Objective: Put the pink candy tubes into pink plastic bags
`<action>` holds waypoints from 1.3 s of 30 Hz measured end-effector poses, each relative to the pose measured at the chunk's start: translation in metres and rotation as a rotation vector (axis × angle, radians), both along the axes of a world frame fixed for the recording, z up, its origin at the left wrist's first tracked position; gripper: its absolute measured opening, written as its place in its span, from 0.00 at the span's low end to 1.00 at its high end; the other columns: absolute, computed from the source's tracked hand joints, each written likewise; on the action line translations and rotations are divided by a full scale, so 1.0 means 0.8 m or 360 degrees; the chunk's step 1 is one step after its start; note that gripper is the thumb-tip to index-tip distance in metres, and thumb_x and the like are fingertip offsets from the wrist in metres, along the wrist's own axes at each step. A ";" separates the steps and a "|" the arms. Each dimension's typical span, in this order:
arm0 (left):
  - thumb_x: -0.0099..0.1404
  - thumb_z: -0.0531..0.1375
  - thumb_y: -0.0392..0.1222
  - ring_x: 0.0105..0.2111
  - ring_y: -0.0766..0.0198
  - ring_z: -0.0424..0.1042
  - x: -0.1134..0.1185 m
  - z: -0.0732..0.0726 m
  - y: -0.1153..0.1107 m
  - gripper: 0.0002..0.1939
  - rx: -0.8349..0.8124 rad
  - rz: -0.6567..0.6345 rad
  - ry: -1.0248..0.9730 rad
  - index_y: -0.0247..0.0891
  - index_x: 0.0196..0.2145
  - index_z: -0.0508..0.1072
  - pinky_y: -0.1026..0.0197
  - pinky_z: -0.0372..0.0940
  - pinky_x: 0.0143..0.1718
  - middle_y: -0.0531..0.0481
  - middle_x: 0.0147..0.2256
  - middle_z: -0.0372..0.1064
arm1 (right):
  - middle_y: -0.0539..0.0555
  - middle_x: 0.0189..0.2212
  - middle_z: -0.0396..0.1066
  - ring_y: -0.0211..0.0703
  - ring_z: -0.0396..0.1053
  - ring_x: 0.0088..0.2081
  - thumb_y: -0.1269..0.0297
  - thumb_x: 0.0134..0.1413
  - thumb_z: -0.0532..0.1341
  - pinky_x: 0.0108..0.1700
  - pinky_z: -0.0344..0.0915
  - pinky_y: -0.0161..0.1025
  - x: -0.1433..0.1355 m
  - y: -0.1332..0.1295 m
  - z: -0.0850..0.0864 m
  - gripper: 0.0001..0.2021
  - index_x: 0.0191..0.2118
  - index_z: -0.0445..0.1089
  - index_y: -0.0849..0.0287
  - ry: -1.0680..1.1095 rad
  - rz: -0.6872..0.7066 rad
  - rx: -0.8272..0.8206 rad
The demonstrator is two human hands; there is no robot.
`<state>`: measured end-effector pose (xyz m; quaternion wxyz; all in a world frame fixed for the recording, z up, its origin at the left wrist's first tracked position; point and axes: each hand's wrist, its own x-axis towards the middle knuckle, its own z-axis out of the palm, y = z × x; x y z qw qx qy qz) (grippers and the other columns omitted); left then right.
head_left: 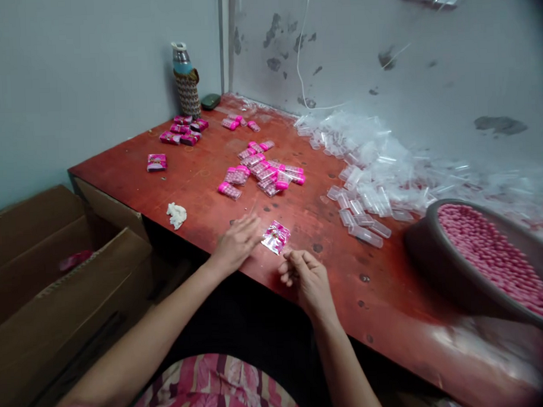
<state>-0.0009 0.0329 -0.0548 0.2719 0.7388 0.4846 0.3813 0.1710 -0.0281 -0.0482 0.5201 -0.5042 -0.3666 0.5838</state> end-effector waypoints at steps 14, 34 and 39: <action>0.62 0.49 0.40 0.54 0.56 0.55 0.054 -0.030 0.014 0.13 0.0282 -0.0080 0.0304 0.40 0.41 0.71 0.49 0.48 0.54 0.47 0.47 0.66 | 0.51 0.30 0.69 0.37 0.68 0.28 0.57 0.44 0.61 0.25 0.64 0.32 0.017 0.049 -0.009 0.16 0.39 0.63 0.58 -0.0386 -0.0265 0.0147; 0.45 0.66 0.44 0.21 0.68 0.68 0.023 0.007 0.006 0.12 -0.1430 0.0140 -0.1448 0.30 0.21 0.73 0.66 0.66 0.26 0.48 0.21 0.69 | 0.60 0.43 0.67 0.48 0.64 0.42 0.73 0.53 0.48 0.39 0.60 0.41 0.041 0.207 0.033 0.15 0.45 0.64 0.59 -0.2300 0.0241 0.0868; 0.45 0.66 0.40 0.22 0.70 0.68 0.010 0.007 0.010 0.10 -0.1468 0.0309 -0.1739 0.30 0.22 0.71 0.69 0.66 0.23 0.49 0.22 0.69 | 0.59 0.55 0.54 0.52 0.50 0.54 0.76 0.53 0.48 0.47 0.54 0.45 0.046 0.288 0.039 0.21 0.53 0.57 0.58 -0.2898 0.0844 0.1072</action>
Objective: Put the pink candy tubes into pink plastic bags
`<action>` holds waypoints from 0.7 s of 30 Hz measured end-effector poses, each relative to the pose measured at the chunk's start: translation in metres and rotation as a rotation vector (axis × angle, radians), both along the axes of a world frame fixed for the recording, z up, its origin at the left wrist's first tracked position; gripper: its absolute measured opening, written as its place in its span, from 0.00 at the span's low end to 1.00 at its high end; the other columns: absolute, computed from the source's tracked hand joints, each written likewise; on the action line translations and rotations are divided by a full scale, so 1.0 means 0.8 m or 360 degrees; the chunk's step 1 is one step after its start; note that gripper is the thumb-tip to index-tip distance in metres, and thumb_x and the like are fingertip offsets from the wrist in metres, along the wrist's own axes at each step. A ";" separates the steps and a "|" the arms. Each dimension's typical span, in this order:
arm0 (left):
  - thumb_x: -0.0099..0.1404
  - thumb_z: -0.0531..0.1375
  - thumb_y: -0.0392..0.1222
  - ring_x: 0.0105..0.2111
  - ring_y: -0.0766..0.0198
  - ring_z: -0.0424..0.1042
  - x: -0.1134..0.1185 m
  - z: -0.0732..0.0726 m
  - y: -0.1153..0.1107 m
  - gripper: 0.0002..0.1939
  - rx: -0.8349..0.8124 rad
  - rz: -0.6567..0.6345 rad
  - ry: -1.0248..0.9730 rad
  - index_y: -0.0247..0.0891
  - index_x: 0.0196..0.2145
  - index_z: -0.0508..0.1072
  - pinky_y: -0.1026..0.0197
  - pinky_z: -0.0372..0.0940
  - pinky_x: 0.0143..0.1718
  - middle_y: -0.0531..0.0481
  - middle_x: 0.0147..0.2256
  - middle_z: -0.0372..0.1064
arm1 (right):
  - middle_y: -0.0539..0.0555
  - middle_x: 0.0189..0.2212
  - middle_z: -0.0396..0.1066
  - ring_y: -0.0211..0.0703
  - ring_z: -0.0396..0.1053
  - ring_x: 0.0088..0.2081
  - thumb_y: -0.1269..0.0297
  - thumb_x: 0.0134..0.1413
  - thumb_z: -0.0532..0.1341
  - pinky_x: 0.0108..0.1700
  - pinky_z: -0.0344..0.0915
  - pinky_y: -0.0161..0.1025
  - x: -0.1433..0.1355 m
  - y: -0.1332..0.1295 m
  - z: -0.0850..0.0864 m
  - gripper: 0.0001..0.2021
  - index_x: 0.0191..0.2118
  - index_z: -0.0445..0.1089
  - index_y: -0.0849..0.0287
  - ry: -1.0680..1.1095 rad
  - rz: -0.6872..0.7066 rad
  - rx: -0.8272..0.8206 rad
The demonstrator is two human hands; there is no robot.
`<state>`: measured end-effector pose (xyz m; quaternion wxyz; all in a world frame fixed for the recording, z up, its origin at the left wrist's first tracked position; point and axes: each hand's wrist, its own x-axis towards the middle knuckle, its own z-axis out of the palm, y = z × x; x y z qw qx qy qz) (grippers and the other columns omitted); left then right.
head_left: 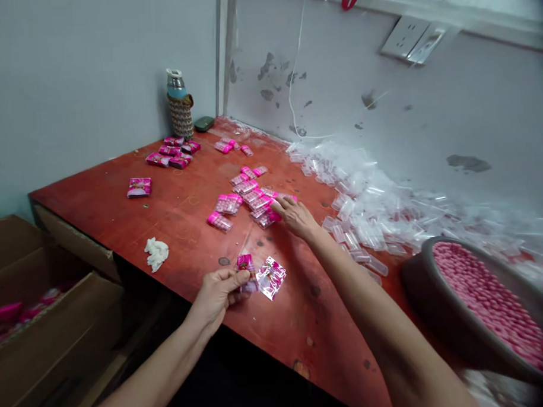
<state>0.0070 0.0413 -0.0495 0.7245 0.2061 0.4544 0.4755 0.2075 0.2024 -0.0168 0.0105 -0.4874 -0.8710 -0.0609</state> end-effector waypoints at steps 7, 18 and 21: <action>0.54 0.60 0.36 0.21 0.69 0.69 -0.003 0.008 0.009 0.05 -0.0108 0.0238 -0.0305 0.30 0.25 0.68 0.67 0.68 0.22 0.49 0.23 0.68 | 0.60 0.40 0.69 0.50 0.61 0.45 0.66 0.55 0.52 0.44 0.55 0.41 0.007 0.000 -0.003 0.11 0.41 0.66 0.60 -0.0014 0.0018 -0.0131; 0.55 0.59 0.32 0.24 0.65 0.71 0.028 0.006 0.003 0.02 -0.0165 0.0544 -0.0602 0.32 0.27 0.68 0.60 0.70 0.29 0.50 0.24 0.70 | 0.48 0.19 0.65 0.35 0.63 0.18 0.54 0.53 0.52 0.19 0.60 0.31 -0.023 -0.225 -0.012 0.14 0.36 0.63 0.59 0.1980 -0.0523 -0.0919; 0.54 0.60 0.32 0.25 0.64 0.72 0.040 0.006 -0.003 0.03 -0.0161 0.0515 -0.0602 0.32 0.28 0.68 0.60 0.70 0.28 0.49 0.25 0.70 | 0.47 0.20 0.65 0.33 0.62 0.16 0.54 0.51 0.54 0.16 0.59 0.29 -0.048 -0.276 -0.014 0.13 0.36 0.62 0.59 0.2378 -0.0683 -0.1011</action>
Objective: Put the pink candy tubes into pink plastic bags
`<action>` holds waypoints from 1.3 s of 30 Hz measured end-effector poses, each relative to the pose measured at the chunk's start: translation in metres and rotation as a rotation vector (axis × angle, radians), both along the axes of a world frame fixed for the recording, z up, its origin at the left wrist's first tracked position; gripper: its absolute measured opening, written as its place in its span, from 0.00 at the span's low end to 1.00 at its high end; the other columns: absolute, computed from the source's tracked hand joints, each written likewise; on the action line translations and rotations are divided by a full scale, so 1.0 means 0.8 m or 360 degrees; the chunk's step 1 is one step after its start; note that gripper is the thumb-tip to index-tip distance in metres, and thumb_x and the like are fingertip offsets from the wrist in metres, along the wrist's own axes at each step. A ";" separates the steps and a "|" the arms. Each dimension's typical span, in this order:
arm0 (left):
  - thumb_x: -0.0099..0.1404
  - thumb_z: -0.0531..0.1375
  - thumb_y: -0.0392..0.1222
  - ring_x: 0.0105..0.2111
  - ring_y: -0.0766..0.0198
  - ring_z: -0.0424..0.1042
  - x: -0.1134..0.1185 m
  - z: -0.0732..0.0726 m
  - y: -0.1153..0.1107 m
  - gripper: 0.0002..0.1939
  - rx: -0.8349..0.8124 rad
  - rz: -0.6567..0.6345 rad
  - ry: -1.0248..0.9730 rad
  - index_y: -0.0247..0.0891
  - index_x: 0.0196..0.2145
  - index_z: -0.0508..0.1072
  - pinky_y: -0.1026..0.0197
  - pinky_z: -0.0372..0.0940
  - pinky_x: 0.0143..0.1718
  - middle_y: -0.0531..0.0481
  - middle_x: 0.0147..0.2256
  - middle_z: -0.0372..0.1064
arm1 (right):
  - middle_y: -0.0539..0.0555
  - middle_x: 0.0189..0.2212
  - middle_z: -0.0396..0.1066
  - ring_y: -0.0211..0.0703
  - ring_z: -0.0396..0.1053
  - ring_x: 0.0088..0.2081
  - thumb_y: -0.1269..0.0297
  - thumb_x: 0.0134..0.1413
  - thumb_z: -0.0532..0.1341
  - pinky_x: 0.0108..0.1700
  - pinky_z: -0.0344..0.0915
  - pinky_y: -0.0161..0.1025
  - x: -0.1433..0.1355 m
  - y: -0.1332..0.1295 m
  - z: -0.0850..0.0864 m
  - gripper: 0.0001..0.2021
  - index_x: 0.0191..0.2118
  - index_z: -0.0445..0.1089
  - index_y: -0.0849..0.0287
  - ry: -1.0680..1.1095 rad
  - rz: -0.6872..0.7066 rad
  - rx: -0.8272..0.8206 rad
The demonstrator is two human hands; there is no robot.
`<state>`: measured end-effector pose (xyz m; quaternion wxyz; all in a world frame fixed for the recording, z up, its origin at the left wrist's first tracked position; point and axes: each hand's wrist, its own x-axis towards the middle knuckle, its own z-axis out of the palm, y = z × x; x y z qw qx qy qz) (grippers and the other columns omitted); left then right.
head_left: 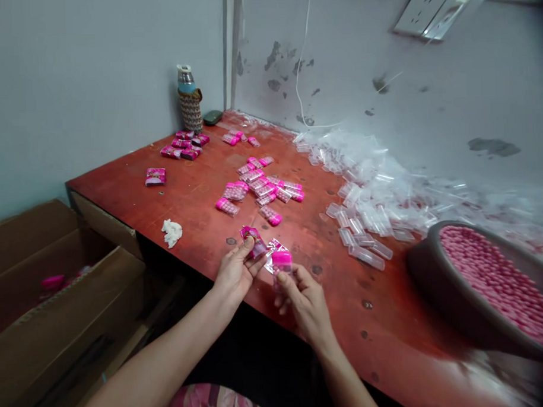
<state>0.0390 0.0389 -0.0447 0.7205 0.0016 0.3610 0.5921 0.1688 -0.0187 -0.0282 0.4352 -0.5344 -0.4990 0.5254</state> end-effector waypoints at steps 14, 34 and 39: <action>0.50 0.63 0.41 0.17 0.70 0.65 0.027 0.028 -0.027 0.10 0.0364 -0.0311 0.0204 0.31 0.22 0.67 0.69 0.61 0.18 0.50 0.19 0.67 | 0.45 0.19 0.63 0.30 0.61 0.15 0.57 0.52 0.55 0.14 0.59 0.26 -0.018 -0.015 -0.016 0.11 0.34 0.61 0.59 0.0361 -0.0176 0.0030; 0.48 0.64 0.43 0.16 0.69 0.64 0.007 0.032 -0.018 0.11 0.0654 -0.0957 0.0678 0.29 0.23 0.73 0.66 0.58 0.20 0.49 0.17 0.67 | 0.48 0.20 0.67 0.29 0.60 0.13 0.55 0.51 0.56 0.11 0.54 0.25 -0.012 -0.011 -0.021 0.12 0.30 0.62 0.61 0.0540 -0.0099 -0.0042; 0.47 0.64 0.42 0.20 0.66 0.67 0.007 0.029 -0.020 0.11 0.0631 -0.0866 0.0799 0.29 0.25 0.74 0.65 0.61 0.24 0.45 0.22 0.70 | 0.44 0.14 0.62 0.29 0.59 0.13 0.58 0.50 0.58 0.14 0.55 0.25 -0.011 -0.014 -0.021 0.09 0.30 0.63 0.60 0.0118 -0.0247 0.0118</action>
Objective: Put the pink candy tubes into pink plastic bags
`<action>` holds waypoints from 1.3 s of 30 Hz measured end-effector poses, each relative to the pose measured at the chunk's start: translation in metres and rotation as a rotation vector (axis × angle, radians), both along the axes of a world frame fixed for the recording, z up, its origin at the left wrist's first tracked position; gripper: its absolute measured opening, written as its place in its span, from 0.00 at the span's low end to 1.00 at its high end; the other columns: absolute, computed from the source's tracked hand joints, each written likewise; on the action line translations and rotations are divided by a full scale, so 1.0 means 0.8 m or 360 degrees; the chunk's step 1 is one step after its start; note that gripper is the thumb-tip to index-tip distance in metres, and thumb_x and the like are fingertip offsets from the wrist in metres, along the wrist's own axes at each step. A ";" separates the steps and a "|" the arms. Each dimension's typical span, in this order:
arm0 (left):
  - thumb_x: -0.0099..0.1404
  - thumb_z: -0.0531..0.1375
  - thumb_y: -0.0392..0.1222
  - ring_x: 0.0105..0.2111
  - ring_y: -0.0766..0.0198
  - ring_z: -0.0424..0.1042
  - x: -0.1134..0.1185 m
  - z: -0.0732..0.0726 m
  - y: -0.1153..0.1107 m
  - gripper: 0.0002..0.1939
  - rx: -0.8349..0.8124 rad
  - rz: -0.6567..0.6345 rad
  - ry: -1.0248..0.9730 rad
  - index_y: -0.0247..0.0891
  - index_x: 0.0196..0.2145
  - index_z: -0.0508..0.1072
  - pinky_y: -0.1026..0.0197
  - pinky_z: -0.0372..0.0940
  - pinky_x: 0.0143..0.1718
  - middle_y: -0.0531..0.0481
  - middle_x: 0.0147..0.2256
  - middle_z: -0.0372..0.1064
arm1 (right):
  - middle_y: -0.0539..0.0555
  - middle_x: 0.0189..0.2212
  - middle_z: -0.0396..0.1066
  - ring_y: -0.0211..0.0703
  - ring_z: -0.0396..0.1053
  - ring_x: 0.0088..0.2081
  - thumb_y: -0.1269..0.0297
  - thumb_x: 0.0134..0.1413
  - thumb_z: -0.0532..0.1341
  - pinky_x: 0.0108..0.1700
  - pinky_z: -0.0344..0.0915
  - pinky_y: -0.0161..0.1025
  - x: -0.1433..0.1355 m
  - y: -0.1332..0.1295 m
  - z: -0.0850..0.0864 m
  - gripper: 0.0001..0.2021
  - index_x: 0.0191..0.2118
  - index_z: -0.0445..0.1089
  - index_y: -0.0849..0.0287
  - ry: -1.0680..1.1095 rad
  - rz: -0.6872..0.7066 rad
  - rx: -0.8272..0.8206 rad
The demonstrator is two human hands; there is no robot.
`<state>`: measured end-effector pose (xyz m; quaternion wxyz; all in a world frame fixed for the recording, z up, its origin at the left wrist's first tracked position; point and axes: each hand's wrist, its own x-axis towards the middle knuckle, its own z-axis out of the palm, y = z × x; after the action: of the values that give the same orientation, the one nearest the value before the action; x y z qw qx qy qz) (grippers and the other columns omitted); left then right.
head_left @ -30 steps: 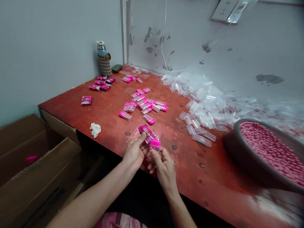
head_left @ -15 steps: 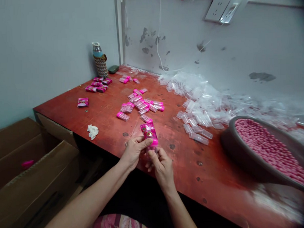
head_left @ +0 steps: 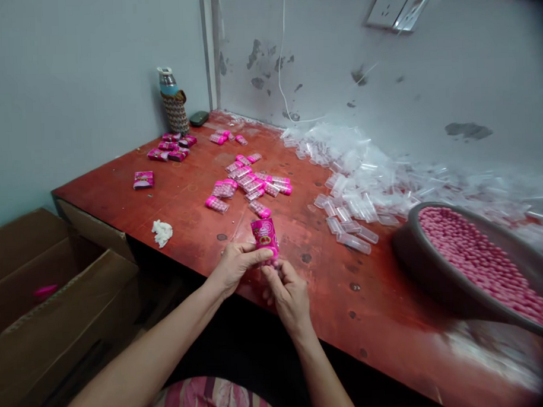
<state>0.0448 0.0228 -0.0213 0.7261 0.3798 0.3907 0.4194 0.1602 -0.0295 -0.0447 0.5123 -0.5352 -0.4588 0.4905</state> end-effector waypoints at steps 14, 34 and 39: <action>0.47 0.64 0.39 0.19 0.68 0.66 -0.003 -0.001 -0.004 0.08 -0.0152 0.0071 -0.0187 0.29 0.24 0.73 0.67 0.62 0.21 0.47 0.21 0.69 | 0.50 0.28 0.70 0.36 0.70 0.26 0.62 0.50 0.59 0.29 0.68 0.34 0.000 -0.004 -0.005 0.13 0.43 0.63 0.58 0.0670 0.0112 -0.0065; 0.49 0.63 0.42 0.18 0.70 0.64 -0.001 -0.015 -0.042 0.11 -0.0184 0.0085 -0.0205 0.29 0.22 0.73 0.67 0.60 0.22 0.50 0.17 0.65 | 0.48 0.22 0.71 0.36 0.70 0.21 0.64 0.47 0.62 0.25 0.69 0.34 -0.005 -0.011 -0.010 0.09 0.33 0.62 0.59 0.0432 -0.0151 0.0023; 0.51 0.62 0.41 0.20 0.69 0.66 -0.012 -0.014 -0.043 0.10 -0.0202 -0.0057 -0.0286 0.27 0.24 0.73 0.65 0.62 0.26 0.48 0.19 0.66 | 0.46 0.17 0.69 0.34 0.66 0.16 0.64 0.45 0.63 0.20 0.65 0.30 -0.014 0.005 -0.014 0.10 0.28 0.59 0.59 0.0612 0.0049 -0.0079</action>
<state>0.0349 -0.0115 -0.0323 0.7881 0.3009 0.3429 0.4132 0.1488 -0.0256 -0.0556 0.5696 -0.4369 -0.3485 0.6027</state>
